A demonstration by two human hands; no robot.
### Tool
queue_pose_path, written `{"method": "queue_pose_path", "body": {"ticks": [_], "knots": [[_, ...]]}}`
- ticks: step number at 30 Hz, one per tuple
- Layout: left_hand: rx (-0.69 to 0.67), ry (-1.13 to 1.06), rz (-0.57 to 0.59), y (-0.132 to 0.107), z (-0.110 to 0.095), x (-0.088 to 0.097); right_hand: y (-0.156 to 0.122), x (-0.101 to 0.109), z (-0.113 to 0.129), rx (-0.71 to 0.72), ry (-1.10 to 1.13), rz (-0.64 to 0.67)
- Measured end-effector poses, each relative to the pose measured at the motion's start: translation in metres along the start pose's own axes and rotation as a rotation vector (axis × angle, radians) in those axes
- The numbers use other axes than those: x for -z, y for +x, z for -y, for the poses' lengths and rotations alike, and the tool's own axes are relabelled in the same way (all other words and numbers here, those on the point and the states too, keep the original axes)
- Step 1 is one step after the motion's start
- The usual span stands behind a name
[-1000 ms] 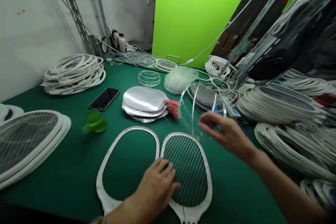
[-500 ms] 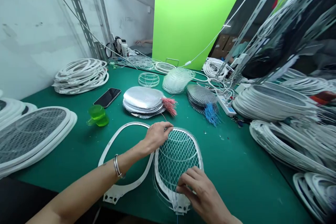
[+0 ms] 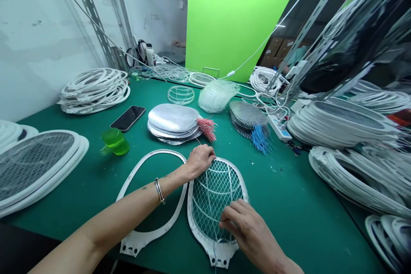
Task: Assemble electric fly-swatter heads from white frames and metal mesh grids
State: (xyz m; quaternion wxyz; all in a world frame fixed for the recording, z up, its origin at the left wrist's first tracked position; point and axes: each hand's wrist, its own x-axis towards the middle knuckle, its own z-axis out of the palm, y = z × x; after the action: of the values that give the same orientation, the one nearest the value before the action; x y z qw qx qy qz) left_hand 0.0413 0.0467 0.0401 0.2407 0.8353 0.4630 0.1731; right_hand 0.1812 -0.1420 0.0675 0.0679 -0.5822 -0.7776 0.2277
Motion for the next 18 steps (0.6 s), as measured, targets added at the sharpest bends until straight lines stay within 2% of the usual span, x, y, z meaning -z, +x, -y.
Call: {"method": "queue_pose_path", "body": {"ticks": [9, 18], "knots": [[0.002, 0.061, 0.002, -0.003, -0.004, -0.008, 0.003, -0.007, 0.001, 0.003, -0.078, -0.002], [0.096, 0.068, 0.057, 0.003, -0.011, 0.002, 0.001, -0.011, -0.001, 0.0, -0.067, -0.004]]}}
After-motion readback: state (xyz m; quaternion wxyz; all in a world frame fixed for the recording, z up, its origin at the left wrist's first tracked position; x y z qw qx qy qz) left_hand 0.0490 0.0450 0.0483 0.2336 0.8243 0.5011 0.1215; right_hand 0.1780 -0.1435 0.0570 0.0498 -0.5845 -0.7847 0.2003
